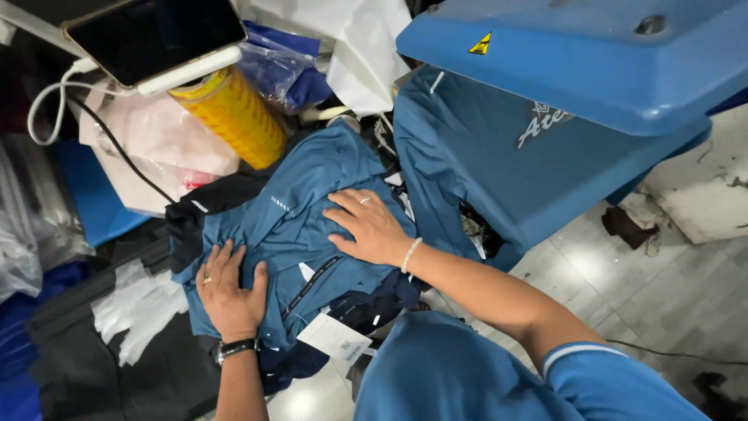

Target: Sorting through blue garments on a workbench, laying out a large white sheet, and using a smartphone.

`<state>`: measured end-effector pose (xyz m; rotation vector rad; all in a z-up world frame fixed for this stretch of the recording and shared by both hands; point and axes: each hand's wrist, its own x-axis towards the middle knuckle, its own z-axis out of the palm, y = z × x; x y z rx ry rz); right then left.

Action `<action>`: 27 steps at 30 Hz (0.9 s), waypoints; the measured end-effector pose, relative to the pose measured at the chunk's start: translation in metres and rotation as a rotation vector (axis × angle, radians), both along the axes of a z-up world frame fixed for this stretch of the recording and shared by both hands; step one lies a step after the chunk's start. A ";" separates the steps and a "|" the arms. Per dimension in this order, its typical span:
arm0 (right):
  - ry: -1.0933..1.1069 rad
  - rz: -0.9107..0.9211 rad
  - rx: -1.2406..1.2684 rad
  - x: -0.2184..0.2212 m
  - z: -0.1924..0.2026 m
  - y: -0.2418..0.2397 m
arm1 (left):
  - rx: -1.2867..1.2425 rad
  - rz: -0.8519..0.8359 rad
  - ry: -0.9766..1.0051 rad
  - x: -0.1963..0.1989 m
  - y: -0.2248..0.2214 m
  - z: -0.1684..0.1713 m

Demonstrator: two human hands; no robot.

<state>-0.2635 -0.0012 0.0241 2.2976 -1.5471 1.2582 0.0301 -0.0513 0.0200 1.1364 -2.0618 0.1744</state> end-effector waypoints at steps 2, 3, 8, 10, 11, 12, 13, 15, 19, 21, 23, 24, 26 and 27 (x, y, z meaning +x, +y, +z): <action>-0.002 0.000 0.003 0.001 -0.006 -0.001 | 0.001 0.019 -0.010 0.002 0.001 -0.002; 0.006 -0.008 -0.006 -0.001 -0.013 -0.002 | -0.005 0.014 -0.013 0.003 0.001 -0.003; -0.008 -0.023 -0.016 0.003 -0.028 0.001 | 0.013 0.019 -0.037 0.008 0.009 -0.004; -0.038 -0.010 -0.004 -0.001 -0.021 -0.001 | 0.022 0.002 -0.009 0.003 0.003 -0.003; -0.038 -0.010 -0.003 -0.002 -0.020 -0.002 | 0.023 0.002 -0.010 0.002 0.002 -0.003; -0.044 -0.011 0.004 -0.002 -0.020 -0.002 | 0.021 0.007 -0.007 0.001 0.001 -0.003; -0.052 -0.008 0.017 -0.001 -0.021 -0.001 | 0.025 0.017 -0.006 0.002 0.003 -0.004; -0.039 0.000 0.017 -0.003 -0.022 -0.001 | 0.031 0.021 -0.003 0.003 0.003 -0.005; -0.052 0.018 0.017 -0.004 -0.016 0.000 | 0.039 0.031 0.010 0.001 0.004 -0.005; -0.050 0.015 0.018 -0.003 -0.016 0.000 | 0.038 0.027 0.010 0.001 0.003 -0.004; -0.049 0.013 0.024 -0.004 -0.015 0.000 | 0.040 0.024 0.010 0.001 0.003 -0.004; -0.054 0.014 0.030 -0.004 -0.014 0.000 | 0.040 0.025 0.011 0.000 0.003 -0.004; -0.061 0.012 0.036 -0.003 -0.014 0.002 | 0.039 0.023 0.010 0.001 0.004 -0.003; -0.065 0.013 0.031 -0.003 -0.014 0.001 | 0.038 0.024 0.012 0.001 0.004 -0.003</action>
